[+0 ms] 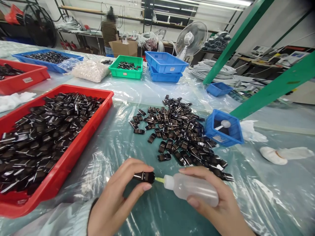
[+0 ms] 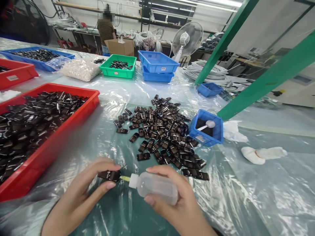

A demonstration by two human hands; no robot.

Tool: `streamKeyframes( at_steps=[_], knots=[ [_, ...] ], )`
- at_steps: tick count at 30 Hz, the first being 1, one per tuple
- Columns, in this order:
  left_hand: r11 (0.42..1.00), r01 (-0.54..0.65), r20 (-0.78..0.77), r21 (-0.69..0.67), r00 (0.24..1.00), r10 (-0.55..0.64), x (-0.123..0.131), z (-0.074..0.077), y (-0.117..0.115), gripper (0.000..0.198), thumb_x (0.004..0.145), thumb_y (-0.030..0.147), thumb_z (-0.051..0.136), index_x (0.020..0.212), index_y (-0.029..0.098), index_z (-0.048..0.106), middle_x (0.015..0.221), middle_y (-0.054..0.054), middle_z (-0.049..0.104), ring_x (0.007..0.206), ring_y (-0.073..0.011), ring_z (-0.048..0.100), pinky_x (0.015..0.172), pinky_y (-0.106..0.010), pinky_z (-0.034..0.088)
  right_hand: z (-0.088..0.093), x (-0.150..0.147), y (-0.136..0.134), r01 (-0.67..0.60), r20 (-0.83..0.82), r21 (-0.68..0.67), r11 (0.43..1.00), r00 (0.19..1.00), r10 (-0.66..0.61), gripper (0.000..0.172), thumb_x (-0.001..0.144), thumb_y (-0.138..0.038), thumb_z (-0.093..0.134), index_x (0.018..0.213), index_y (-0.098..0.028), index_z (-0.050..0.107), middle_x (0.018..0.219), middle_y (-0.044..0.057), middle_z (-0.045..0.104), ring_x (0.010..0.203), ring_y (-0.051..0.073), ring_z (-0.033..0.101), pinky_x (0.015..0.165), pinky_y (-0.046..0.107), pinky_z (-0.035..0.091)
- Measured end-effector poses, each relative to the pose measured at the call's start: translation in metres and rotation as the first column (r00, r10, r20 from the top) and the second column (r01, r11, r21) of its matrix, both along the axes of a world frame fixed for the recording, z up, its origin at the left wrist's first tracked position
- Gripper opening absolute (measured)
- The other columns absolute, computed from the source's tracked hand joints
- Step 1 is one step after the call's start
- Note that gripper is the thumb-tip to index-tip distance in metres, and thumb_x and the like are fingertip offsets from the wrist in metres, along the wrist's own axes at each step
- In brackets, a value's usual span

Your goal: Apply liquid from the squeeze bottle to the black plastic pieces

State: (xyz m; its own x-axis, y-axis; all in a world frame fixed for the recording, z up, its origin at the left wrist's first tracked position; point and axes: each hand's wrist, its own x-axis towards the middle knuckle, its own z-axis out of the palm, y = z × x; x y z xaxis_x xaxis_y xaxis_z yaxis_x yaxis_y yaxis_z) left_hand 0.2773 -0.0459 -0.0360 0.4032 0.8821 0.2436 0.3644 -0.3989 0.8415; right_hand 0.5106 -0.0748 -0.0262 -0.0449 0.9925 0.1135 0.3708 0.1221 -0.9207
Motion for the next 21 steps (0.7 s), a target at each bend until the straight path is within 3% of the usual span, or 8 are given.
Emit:
streamKeyframes(
  at_steps=[4, 9, 14, 21],
  knots=[
    [0.999, 0.002, 0.009, 0.043, 1.000, -0.002, 0.001, 0.001, -0.001, 0.019, 0.093, 0.025, 0.052, 0.110, 0.034, 0.052, 0.104, 0.002, 0.061, 0.100, -0.0119, 0.059, 0.082, -0.019, 0.047, 0.001, 0.001, 0.000, -0.037, -0.067, 0.007, 0.999, 0.997, 0.037, 0.025, 0.082, -0.054, 0.065, 0.097, -0.035, 0.063, 0.082, -0.001, 0.063, 0.060, 0.013, 0.059, 0.048, 0.017, 0.046],
    [1.000, 0.004, 0.035, 0.030, 0.999, -0.005, 0.000, 0.002, -0.003, 0.017, 0.092, 0.026, 0.054, 0.108, 0.032, 0.055, 0.101, 0.003, 0.062, 0.096, -0.0113, 0.060, 0.081, -0.018, 0.047, 0.007, -0.007, -0.004, 0.073, -0.128, -0.090, 0.993, 0.988, -0.084, 0.035, 0.078, -0.063, 0.065, 0.090, -0.030, 0.066, 0.081, 0.002, 0.060, 0.059, 0.014, 0.055, 0.047, 0.020, 0.042],
    [0.999, 0.009, 0.029, 0.032, 1.000, -0.010, 0.000, 0.004, -0.004, 0.015, 0.092, 0.026, 0.054, 0.107, 0.030, 0.057, 0.099, 0.001, 0.064, 0.093, -0.0132, 0.061, 0.079, -0.021, 0.048, 0.012, -0.009, -0.003, 0.070, -0.106, -0.120, 0.990, 0.991, -0.083, 0.040, 0.076, -0.067, 0.063, 0.087, -0.028, 0.066, 0.076, 0.002, 0.058, 0.055, 0.014, 0.053, 0.045, 0.021, 0.040],
    [0.999, 0.009, 0.012, 0.050, 1.000, -0.009, -0.001, 0.003, -0.004, 0.017, 0.093, 0.031, 0.053, 0.110, 0.034, 0.055, 0.099, 0.005, 0.066, 0.094, -0.0097, 0.061, 0.081, -0.016, 0.047, 0.012, -0.006, -0.004, 0.059, -0.075, -0.097, 0.994, 0.995, -0.066, 0.033, 0.078, -0.065, 0.063, 0.089, -0.034, 0.066, 0.074, -0.002, 0.061, 0.055, 0.013, 0.053, 0.046, 0.019, 0.039]
  ],
)
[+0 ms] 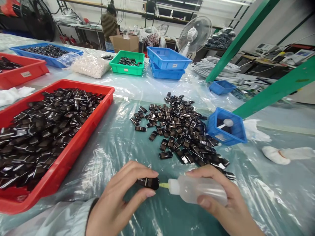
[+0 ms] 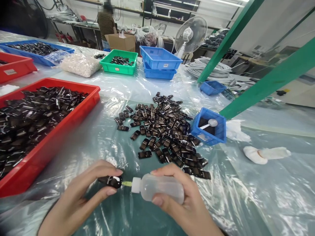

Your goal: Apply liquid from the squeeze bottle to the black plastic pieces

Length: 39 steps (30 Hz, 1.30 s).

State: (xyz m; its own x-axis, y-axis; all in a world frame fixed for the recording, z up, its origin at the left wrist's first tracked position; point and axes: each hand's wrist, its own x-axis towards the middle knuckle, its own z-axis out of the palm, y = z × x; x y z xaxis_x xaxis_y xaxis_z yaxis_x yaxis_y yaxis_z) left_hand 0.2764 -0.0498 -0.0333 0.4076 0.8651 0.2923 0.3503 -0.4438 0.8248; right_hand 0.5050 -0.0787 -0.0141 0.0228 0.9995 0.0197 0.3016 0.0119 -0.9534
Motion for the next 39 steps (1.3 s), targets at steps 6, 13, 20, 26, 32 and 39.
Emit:
streamKeyframes(
  at_steps=[6, 13, 20, 26, 32, 39],
  knots=[
    [0.989, -0.052, -0.058, -0.136, 0.997, 0.044, -0.001, -0.002, -0.003, 0.023, 0.088, 0.041, 0.058, 0.111, 0.040, 0.058, 0.098, 0.007, 0.069, 0.078, -0.0100, 0.066, 0.064, -0.014, 0.052, -0.002, 0.000, -0.001, 0.012, 0.001, 0.025, 1.000, 1.000, -0.012, 0.030, 0.078, -0.063, 0.065, 0.090, -0.036, 0.066, 0.074, -0.002, 0.061, 0.055, 0.012, 0.052, 0.047, 0.018, 0.039],
    [0.988, 0.003, -0.009, -0.157, 1.000, -0.005, -0.002, -0.003, -0.001, 0.033, 0.097, 0.029, 0.044, 0.125, 0.042, 0.052, 0.104, 0.004, 0.062, 0.095, -0.0094, 0.061, 0.081, -0.014, 0.048, -0.002, 0.004, 0.002, 0.068, 0.062, 0.057, 0.996, 0.995, -0.072, 0.025, 0.079, -0.053, 0.068, 0.089, -0.030, 0.065, 0.081, 0.001, 0.062, 0.056, 0.014, 0.054, 0.046, 0.020, 0.042],
    [0.989, -0.050, -0.035, -0.139, 0.998, 0.045, -0.003, 0.000, 0.003, 0.034, 0.095, 0.024, 0.048, 0.123, 0.042, 0.056, 0.112, 0.003, 0.057, 0.104, -0.0091, 0.058, 0.083, -0.013, 0.049, -0.007, 0.010, 0.004, 0.020, 0.155, 0.140, 0.990, 0.987, -0.042, 0.016, 0.082, -0.041, 0.067, 0.093, -0.029, 0.065, 0.083, 0.000, 0.063, 0.057, 0.013, 0.055, 0.045, 0.018, 0.044],
    [0.993, -0.072, -0.065, -0.096, 0.996, 0.066, -0.004, -0.003, 0.002, 0.030, 0.093, 0.024, 0.052, 0.118, 0.041, 0.054, 0.115, 0.005, 0.057, 0.109, -0.0081, 0.057, 0.079, -0.011, 0.052, -0.009, 0.016, 0.008, -0.104, 0.175, 0.225, 0.969, 0.982, 0.065, 0.014, 0.087, -0.037, 0.064, 0.100, -0.033, 0.063, 0.083, -0.002, 0.063, 0.052, 0.010, 0.055, 0.043, 0.014, 0.045],
    [0.993, -0.081, -0.087, -0.082, 0.993, 0.074, -0.005, -0.003, 0.002, 0.034, 0.095, 0.024, 0.050, 0.122, 0.044, 0.050, 0.115, 0.006, 0.057, 0.110, -0.0082, 0.058, 0.082, -0.012, 0.052, -0.010, 0.019, 0.008, -0.145, 0.161, 0.181, 0.973, 0.980, 0.117, 0.015, 0.089, -0.039, 0.062, 0.102, -0.034, 0.061, 0.082, -0.002, 0.063, 0.054, 0.010, 0.056, 0.044, 0.012, 0.043],
    [0.996, -0.061, -0.086, -0.067, 0.995, 0.055, -0.005, -0.004, 0.001, 0.031, 0.094, 0.022, 0.049, 0.117, 0.043, 0.052, 0.115, 0.006, 0.055, 0.110, -0.0066, 0.057, 0.079, -0.009, 0.052, -0.011, 0.020, 0.007, -0.158, 0.135, 0.146, 0.977, 0.981, 0.138, 0.016, 0.089, -0.044, 0.062, 0.102, -0.034, 0.061, 0.082, -0.002, 0.063, 0.054, 0.010, 0.056, 0.043, 0.013, 0.042]
  ],
)
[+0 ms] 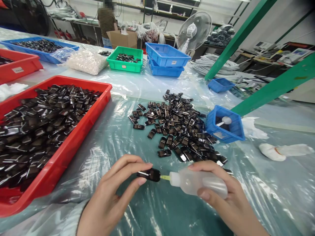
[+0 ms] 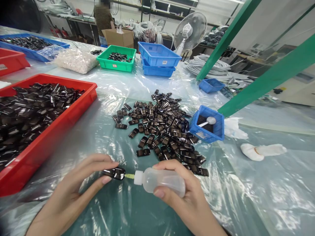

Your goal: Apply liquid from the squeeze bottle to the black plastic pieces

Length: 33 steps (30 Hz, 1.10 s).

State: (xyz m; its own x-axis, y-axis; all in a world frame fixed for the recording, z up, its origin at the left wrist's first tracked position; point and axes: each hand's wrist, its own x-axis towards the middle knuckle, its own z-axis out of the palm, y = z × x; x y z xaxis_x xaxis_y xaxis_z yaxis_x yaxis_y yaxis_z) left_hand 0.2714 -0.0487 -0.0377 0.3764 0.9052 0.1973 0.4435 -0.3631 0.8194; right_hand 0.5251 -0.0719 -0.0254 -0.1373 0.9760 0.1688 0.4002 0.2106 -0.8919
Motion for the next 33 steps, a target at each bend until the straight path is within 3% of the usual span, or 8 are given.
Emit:
streamKeyframes(
  at_steps=[2, 10, 13, 17, 23, 27, 31, 33],
  knots=[
    [1.000, -0.003, 0.011, 0.006, 1.000, 0.003, 0.000, 0.000, 0.000, 0.029, 0.094, 0.022, 0.050, 0.115, 0.042, 0.053, 0.115, 0.006, 0.055, 0.108, -0.0067, 0.058, 0.078, -0.009, 0.052, 0.000, 0.000, 0.000, 0.000, -0.004, -0.002, 1.000, 1.000, 0.000, 0.017, 0.088, -0.044, 0.062, 0.102, -0.034, 0.061, 0.082, -0.002, 0.063, 0.054, 0.010, 0.056, 0.043, 0.013, 0.041],
    [0.999, 0.035, 0.013, -0.023, 0.999, -0.034, -0.002, 0.001, -0.001, 0.032, 0.095, 0.022, 0.048, 0.119, 0.043, 0.050, 0.117, 0.003, 0.054, 0.112, -0.0099, 0.057, 0.046, -0.004, 0.047, 0.003, -0.005, -0.001, 0.062, 0.002, -0.034, 0.997, 0.998, -0.062, 0.022, 0.087, -0.054, 0.060, 0.099, -0.035, 0.061, 0.081, -0.003, 0.062, 0.054, 0.009, 0.054, 0.045, 0.014, 0.040],
    [1.000, 0.017, -0.007, -0.024, 1.000, -0.017, -0.002, 0.002, 0.000, 0.030, 0.095, 0.024, 0.049, 0.117, 0.044, 0.050, 0.116, 0.005, 0.054, 0.110, -0.0080, 0.058, 0.066, -0.007, 0.053, 0.007, -0.009, -0.003, 0.126, -0.017, -0.115, 0.985, 0.991, -0.129, 0.027, 0.084, -0.060, 0.060, 0.097, -0.036, 0.062, 0.080, -0.004, 0.061, 0.055, 0.010, 0.052, 0.047, 0.015, 0.038],
    [1.000, -0.013, -0.037, 0.001, 0.999, 0.013, -0.002, 0.001, -0.001, 0.030, 0.094, 0.024, 0.050, 0.117, 0.043, 0.050, 0.116, 0.006, 0.055, 0.108, -0.0061, 0.057, 0.089, -0.012, 0.049, 0.009, -0.012, -0.004, 0.135, -0.037, -0.161, 0.978, 0.989, -0.143, 0.031, 0.082, -0.062, 0.060, 0.095, -0.034, 0.061, 0.078, -0.004, 0.060, 0.056, 0.011, 0.050, 0.049, 0.017, 0.036],
    [0.995, -0.094, -0.021, -0.012, 0.995, 0.094, -0.004, -0.001, -0.001, 0.026, 0.095, 0.031, 0.047, 0.118, 0.043, 0.050, 0.119, 0.006, 0.055, 0.116, -0.0095, 0.054, 0.088, -0.015, 0.050, 0.009, -0.011, -0.001, 0.178, -0.045, -0.180, 0.967, 0.981, -0.189, 0.031, 0.083, -0.062, 0.059, 0.093, -0.034, 0.062, 0.078, -0.005, 0.060, 0.057, 0.010, 0.050, 0.050, 0.016, 0.038],
    [0.973, -0.200, -0.001, -0.120, 0.980, 0.201, -0.004, -0.001, 0.003, 0.022, 0.095, 0.040, 0.046, 0.114, 0.039, 0.055, 0.120, 0.005, 0.055, 0.114, -0.0133, 0.054, 0.083, -0.019, 0.051, 0.005, -0.003, 0.001, 0.234, -0.061, -0.201, 0.951, 0.966, -0.250, 0.034, 0.084, -0.061, 0.058, 0.099, -0.031, 0.064, 0.085, -0.002, 0.063, 0.063, 0.012, 0.055, 0.054, 0.017, 0.046],
    [0.934, -0.228, 0.038, -0.273, 0.968, 0.248, -0.004, -0.002, 0.007, 0.027, 0.093, 0.046, 0.045, 0.115, 0.034, 0.056, 0.123, 0.001, 0.055, 0.118, -0.0192, 0.050, 0.079, -0.024, 0.051, -0.005, 0.004, 0.007, 0.139, -0.059, -0.171, 0.975, 0.987, -0.151, 0.035, 0.089, -0.049, 0.059, 0.119, -0.029, 0.061, 0.112, 0.004, 0.065, 0.087, 0.017, 0.065, 0.072, 0.022, 0.054],
    [0.924, -0.236, 0.057, -0.299, 0.963, 0.264, -0.003, -0.002, 0.008, 0.029, 0.093, 0.047, 0.045, 0.115, 0.032, 0.057, 0.122, 0.000, 0.056, 0.117, -0.0205, 0.051, 0.083, -0.027, 0.050, -0.011, 0.000, 0.011, 0.097, -0.076, -0.156, 0.983, 0.991, -0.110, 0.036, 0.088, -0.044, 0.062, 0.120, -0.027, 0.059, 0.121, 0.006, 0.061, 0.104, 0.021, 0.061, 0.085, 0.029, 0.053]
  ],
)
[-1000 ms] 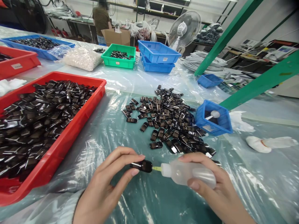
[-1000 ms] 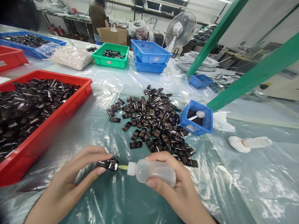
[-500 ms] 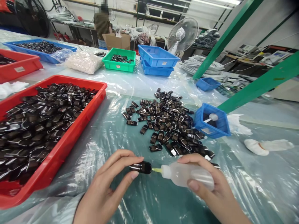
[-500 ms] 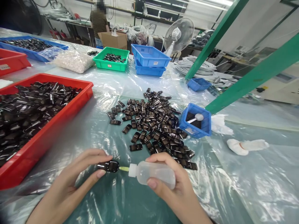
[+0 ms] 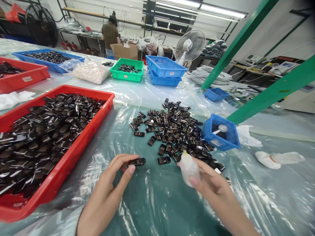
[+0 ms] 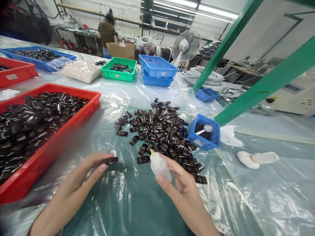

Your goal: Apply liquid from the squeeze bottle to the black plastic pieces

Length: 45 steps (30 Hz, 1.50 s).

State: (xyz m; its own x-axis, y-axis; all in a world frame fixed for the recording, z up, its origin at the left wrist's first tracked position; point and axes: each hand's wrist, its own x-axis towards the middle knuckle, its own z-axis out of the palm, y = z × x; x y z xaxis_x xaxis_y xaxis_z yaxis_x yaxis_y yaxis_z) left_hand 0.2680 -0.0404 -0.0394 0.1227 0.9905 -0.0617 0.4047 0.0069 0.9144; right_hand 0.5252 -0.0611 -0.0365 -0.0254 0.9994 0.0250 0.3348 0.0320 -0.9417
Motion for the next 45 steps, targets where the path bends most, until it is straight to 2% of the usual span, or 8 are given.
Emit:
streamKeyframes(
  at_steps=[6, 12, 17, 22, 26, 31, 36, 45],
  knots=[
    [0.999, -0.023, 0.059, 0.024, 0.998, 0.022, 0.001, 0.002, 0.003, 0.030, 0.091, 0.046, 0.048, 0.111, 0.028, 0.060, 0.113, -0.002, 0.063, 0.106, -0.0202, 0.059, 0.089, -0.031, 0.048, -0.012, -0.021, 0.009, -0.026, 0.067, -0.005, 1.000, 0.997, 0.026, 0.030, 0.089, -0.034, 0.060, 0.117, -0.026, 0.053, 0.125, 0.007, 0.056, 0.113, 0.022, 0.054, 0.094, 0.039, 0.046],
    [0.995, -0.055, 0.092, -0.085, 0.994, 0.063, 0.002, 0.002, 0.002, 0.037, 0.088, 0.054, 0.047, 0.112, 0.029, 0.061, 0.099, -0.002, 0.066, 0.095, -0.0192, 0.062, 0.082, -0.029, 0.051, -0.014, -0.026, -0.013, 0.054, 0.144, 0.631, 0.774, 0.972, -0.186, 0.025, 0.082, -0.010, 0.063, 0.097, -0.024, 0.049, 0.083, 0.001, 0.053, 0.074, 0.017, 0.053, 0.065, 0.028, 0.046],
    [0.997, -0.029, 0.124, -0.076, 0.992, 0.038, 0.002, 0.001, 0.000, 0.034, 0.089, 0.051, 0.050, 0.112, 0.029, 0.060, 0.121, -0.002, 0.061, 0.115, -0.0210, 0.055, 0.092, -0.030, 0.048, -0.015, -0.055, -0.017, -0.439, 0.636, 0.482, 0.758, 0.770, 0.041, 0.022, 0.093, -0.007, 0.046, 0.112, -0.019, 0.049, 0.083, 0.005, 0.063, 0.069, 0.019, 0.062, 0.057, 0.030, 0.050],
    [0.999, 0.016, 0.143, -0.051, 0.990, -0.009, 0.003, 0.001, 0.000, 0.032, 0.091, 0.048, 0.047, 0.113, 0.027, 0.058, 0.120, -0.003, 0.060, 0.114, -0.0199, 0.055, 0.096, -0.032, 0.045, -0.025, -0.074, 0.004, -0.486, 0.832, 0.437, 0.757, 0.538, -0.135, 0.037, 0.091, 0.000, 0.028, 0.117, -0.009, 0.054, 0.098, 0.014, 0.061, 0.070, 0.023, 0.064, 0.042, 0.032, 0.048],
    [0.998, 0.047, 0.165, -0.049, 0.985, -0.039, 0.003, -0.001, -0.001, 0.030, 0.092, 0.046, 0.046, 0.114, 0.028, 0.056, 0.119, -0.003, 0.059, 0.116, -0.0199, 0.053, 0.096, -0.031, 0.044, -0.030, -0.073, 0.008, -0.467, 0.833, 0.438, 0.769, 0.532, -0.152, 0.034, 0.091, 0.000, 0.025, 0.097, -0.013, 0.055, 0.089, 0.011, 0.057, 0.062, 0.021, 0.060, 0.038, 0.031, 0.044],
    [0.996, 0.091, 0.200, -0.026, 0.976, -0.084, 0.003, 0.000, -0.003, 0.026, 0.093, 0.043, 0.046, 0.114, 0.029, 0.055, 0.113, -0.002, 0.059, 0.110, -0.0191, 0.054, 0.091, -0.030, 0.045, -0.025, -0.071, 0.002, -0.411, 0.703, 0.360, 0.837, 0.709, 0.046, 0.019, 0.097, -0.009, 0.030, 0.098, -0.017, 0.047, 0.094, 0.008, 0.053, 0.063, 0.018, 0.056, 0.046, 0.029, 0.041],
    [0.994, 0.104, 0.158, 0.026, 0.982, -0.107, 0.002, 0.001, -0.006, 0.023, 0.093, 0.041, 0.048, 0.113, 0.032, 0.056, 0.114, -0.001, 0.058, 0.110, -0.0176, 0.054, 0.086, -0.026, 0.048, -0.004, -0.068, -0.003, -0.291, 0.223, 0.355, 0.888, 0.949, 0.222, 0.018, 0.096, -0.009, 0.036, 0.100, -0.022, 0.047, 0.092, 0.003, 0.049, 0.082, 0.015, 0.051, 0.071, 0.026, 0.045],
    [0.951, 0.237, 0.048, 0.198, 0.967, -0.251, 0.001, 0.003, -0.015, 0.023, 0.094, 0.029, 0.049, 0.113, 0.040, 0.053, 0.113, 0.004, 0.058, 0.112, -0.0127, 0.055, 0.083, -0.018, 0.050, 0.007, -0.066, -0.013, -0.173, -0.243, 0.271, 0.947, 0.940, 0.241, 0.011, 0.098, -0.032, 0.051, 0.094, -0.027, 0.060, 0.088, 0.002, 0.050, 0.081, 0.015, 0.051, 0.071, 0.025, 0.043]
  ],
)
